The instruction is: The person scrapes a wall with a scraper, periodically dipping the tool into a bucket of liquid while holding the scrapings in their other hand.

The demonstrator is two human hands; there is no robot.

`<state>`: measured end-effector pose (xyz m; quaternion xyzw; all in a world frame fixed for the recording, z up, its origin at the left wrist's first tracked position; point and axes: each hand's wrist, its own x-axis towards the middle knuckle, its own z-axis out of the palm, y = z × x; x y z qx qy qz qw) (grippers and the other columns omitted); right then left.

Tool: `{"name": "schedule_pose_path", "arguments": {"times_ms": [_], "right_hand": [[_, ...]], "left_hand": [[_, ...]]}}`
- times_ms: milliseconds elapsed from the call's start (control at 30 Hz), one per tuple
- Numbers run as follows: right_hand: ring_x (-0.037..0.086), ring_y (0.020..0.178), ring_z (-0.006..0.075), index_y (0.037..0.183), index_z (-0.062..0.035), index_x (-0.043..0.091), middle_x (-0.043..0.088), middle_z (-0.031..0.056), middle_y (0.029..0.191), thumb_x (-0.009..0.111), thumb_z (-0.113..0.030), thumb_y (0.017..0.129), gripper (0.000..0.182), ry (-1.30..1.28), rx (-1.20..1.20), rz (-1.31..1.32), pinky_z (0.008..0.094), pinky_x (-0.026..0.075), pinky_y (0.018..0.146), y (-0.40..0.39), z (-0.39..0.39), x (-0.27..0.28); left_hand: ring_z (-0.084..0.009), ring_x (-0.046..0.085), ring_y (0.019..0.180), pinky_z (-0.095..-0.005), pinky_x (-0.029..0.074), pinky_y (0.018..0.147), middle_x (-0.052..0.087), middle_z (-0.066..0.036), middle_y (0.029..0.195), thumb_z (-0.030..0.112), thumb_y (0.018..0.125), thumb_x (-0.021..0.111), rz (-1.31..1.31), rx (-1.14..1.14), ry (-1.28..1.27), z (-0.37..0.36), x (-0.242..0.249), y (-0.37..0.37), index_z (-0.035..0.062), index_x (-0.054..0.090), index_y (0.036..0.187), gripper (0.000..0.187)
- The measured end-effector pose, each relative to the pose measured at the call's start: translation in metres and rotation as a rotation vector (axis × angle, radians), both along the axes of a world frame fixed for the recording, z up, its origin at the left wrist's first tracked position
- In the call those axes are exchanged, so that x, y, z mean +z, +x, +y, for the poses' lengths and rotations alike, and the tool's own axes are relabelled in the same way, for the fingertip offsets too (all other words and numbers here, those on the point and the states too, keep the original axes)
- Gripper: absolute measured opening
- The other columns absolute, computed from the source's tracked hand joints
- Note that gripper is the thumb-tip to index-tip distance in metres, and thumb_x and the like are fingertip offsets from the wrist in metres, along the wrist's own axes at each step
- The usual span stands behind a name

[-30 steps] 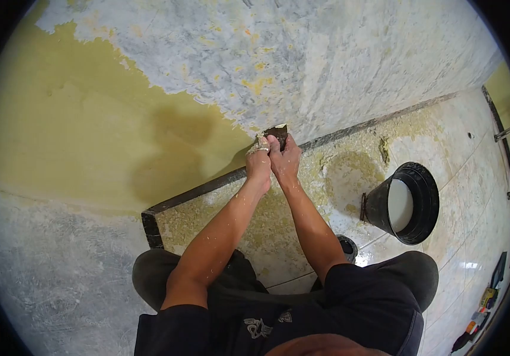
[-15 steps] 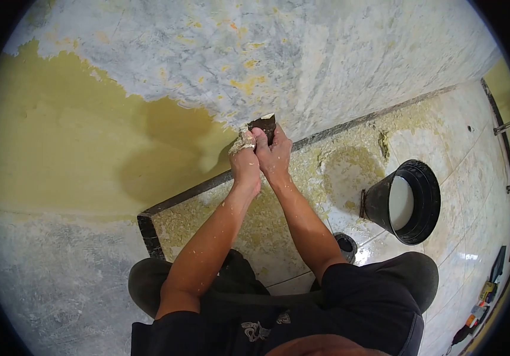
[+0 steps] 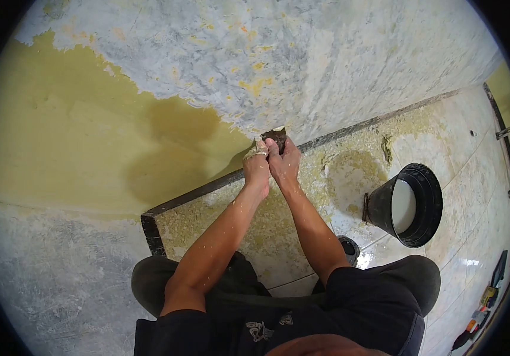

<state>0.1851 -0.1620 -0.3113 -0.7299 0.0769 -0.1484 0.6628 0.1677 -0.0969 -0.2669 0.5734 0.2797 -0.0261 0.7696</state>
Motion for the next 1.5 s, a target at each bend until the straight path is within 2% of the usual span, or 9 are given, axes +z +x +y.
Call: {"name": "schedule_pose_path", "arguments": {"times_ms": [33,133,267,333,433,767,900,1233,1500], "right_hand": [[0.055,0.065,0.0116,0.092,0.0019,0.066,0.065,0.0068,0.072,0.068,-0.026,0.088,0.028,-0.053,0.007,-0.024,0.0308,0.046,0.060,0.003,-0.001,0.004],[0.055,0.064,0.0117,0.092,0.0014,0.066,0.065,0.0061,0.071,0.068,-0.026,0.087,0.028,-0.075,0.045,0.045,0.0303,0.046,0.060,0.001,-0.004,0.044],[0.054,0.063,0.0114,0.092,0.0013,0.066,0.065,0.0058,0.070,0.068,-0.027,0.087,0.029,0.009,-0.001,-0.030,0.0302,0.046,0.059,0.002,0.004,0.024],[0.065,0.061,0.0308,0.091,0.0004,0.064,0.065,0.0189,0.067,0.069,-0.030,0.085,0.031,0.055,-0.057,-0.085,0.0396,0.049,0.060,0.000,-0.002,0.022],[0.065,0.060,0.0274,0.092,-0.0002,0.065,0.066,0.0170,0.067,0.069,-0.030,0.085,0.031,0.028,-0.088,-0.098,0.0385,0.050,0.059,0.005,-0.006,0.010],[0.065,0.059,0.0375,0.085,-0.0016,0.061,0.064,0.0194,0.066,0.068,-0.027,0.086,0.026,-0.028,-0.003,-0.126,0.0398,0.049,0.054,0.002,0.003,0.081],[0.066,0.062,0.0382,0.088,-0.0007,0.063,0.065,0.0199,0.067,0.069,-0.031,0.085,0.031,-0.052,-0.084,-0.178,0.0414,0.049,0.056,0.006,-0.001,0.011],[0.065,0.060,0.0370,0.090,-0.0005,0.062,0.064,0.0195,0.066,0.068,-0.028,0.086,0.028,-0.048,0.027,-0.071,0.0406,0.049,0.056,-0.004,0.008,0.072],[0.065,0.058,0.0312,0.090,0.0000,0.062,0.065,0.0168,0.066,0.068,-0.032,0.087,0.032,0.015,-0.059,-0.152,0.0389,0.048,0.055,-0.012,0.029,-0.011]], "left_hand": [[-0.0164,0.056,0.099,-0.0328,0.044,0.086,0.063,-0.009,0.110,0.025,0.100,0.051,-0.042,0.031,0.006,-0.001,0.000,0.003,-0.0012,0.062,0.113,0.031],[-0.0166,0.057,0.098,-0.0331,0.045,0.085,0.064,-0.010,0.109,0.026,0.100,0.052,-0.072,0.039,-0.074,0.003,0.012,0.006,-0.0016,0.062,0.113,0.032],[-0.0169,0.057,0.096,-0.0337,0.045,0.084,0.064,-0.011,0.110,0.027,0.100,0.052,-0.102,0.079,0.006,0.005,-0.005,0.008,-0.0023,0.062,0.113,0.033],[-0.0175,0.058,0.096,-0.0341,0.046,0.083,0.064,-0.011,0.111,0.028,0.100,0.052,-0.104,-0.035,0.069,0.000,-0.006,0.008,-0.0025,0.061,0.115,0.035],[-0.0177,0.058,0.096,-0.0341,0.046,0.084,0.064,-0.011,0.111,0.029,0.100,0.052,-0.057,-0.045,0.086,-0.010,-0.002,0.011,-0.0024,0.061,0.116,0.036],[-0.0159,0.058,0.097,-0.0324,0.047,0.086,0.061,-0.007,0.109,0.027,0.098,0.057,-0.197,-0.013,-0.232,0.014,0.027,0.010,0.0011,0.060,0.113,0.030],[-0.0173,0.056,0.100,-0.0338,0.044,0.088,0.063,-0.009,0.113,0.029,0.099,0.054,-0.069,0.034,-0.085,0.000,-0.017,0.012,-0.0017,0.062,0.114,0.035],[-0.0165,0.056,0.100,-0.0320,0.045,0.086,0.063,-0.008,0.111,0.027,0.097,0.057,-0.123,0.064,-0.130,0.012,0.039,-0.002,-0.0002,0.063,0.112,0.031],[-0.0172,0.059,0.097,-0.0337,0.047,0.083,0.065,-0.010,0.109,0.028,0.098,0.054,-0.098,0.057,0.097,0.021,-0.027,-0.005,-0.0018,0.062,0.115,0.035]]}}
